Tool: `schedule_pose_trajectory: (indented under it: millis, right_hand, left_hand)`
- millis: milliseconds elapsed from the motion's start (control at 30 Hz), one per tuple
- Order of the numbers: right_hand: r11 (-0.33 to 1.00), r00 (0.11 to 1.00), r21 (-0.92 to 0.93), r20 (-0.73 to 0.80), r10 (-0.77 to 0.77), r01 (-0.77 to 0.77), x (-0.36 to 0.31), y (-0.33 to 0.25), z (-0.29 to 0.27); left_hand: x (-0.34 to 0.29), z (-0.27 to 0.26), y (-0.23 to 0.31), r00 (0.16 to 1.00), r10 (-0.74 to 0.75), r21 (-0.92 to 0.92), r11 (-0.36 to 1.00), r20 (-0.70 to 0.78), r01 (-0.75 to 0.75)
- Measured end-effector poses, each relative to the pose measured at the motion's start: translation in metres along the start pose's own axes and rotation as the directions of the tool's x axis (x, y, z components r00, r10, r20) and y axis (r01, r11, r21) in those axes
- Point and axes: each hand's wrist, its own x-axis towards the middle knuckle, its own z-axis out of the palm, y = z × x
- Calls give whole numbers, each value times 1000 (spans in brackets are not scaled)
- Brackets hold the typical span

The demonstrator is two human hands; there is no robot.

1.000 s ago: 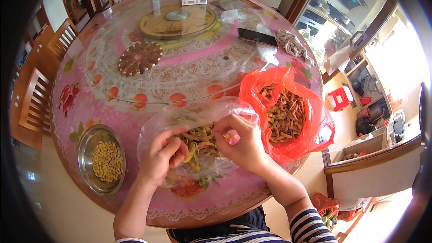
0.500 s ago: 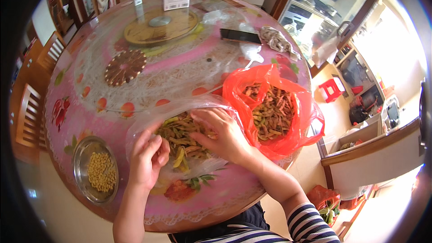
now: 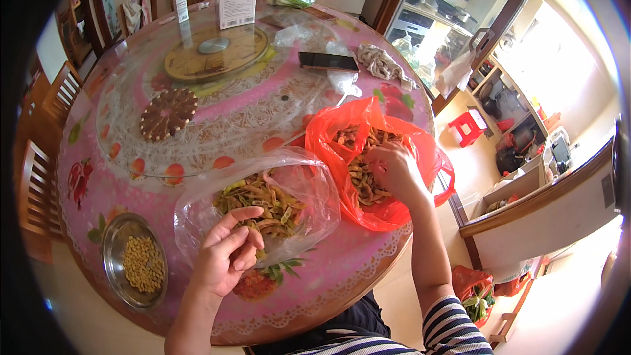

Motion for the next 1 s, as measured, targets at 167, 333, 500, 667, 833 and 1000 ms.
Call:
schedule_pose_trajectory:
  millis: [167, 333, 500, 667, 833, 1000]
  right_hand:
    - [998, 995, -67, 95, 12, -5, -10, 11, 7]
    - [998, 999, -65, 30, -10, 12, -6, 11, 0]
    - [999, 996, -13, 71, -52, 53, 2, 4, 17]
    - [995, 997, -66, 11, -80, 81, 4, 3, 25]
    - [974, 989, 226, -144, 32, 1, 2, 5, 14]
    - [736, 970, 657, -29, 242, -164, 2, -1, 3]
  left_hand:
    - [1, 4, -5, 998, 28, -8, 1000, -51, -29]
    - [4, -1, -8, 1000, 28, -25, 999, -12, -28]
    - [3, 2, -10, 995, 103, 47, 994, -16, -102]
    - [-17, 1, 12, 842, 539, 558, 698, 2, -448]
    - [-71, -31, 63, 494, 867, 958, 77, 72, -275]
    - [-102, -67, 63, 597, 788, 936, -81, -151, 344]
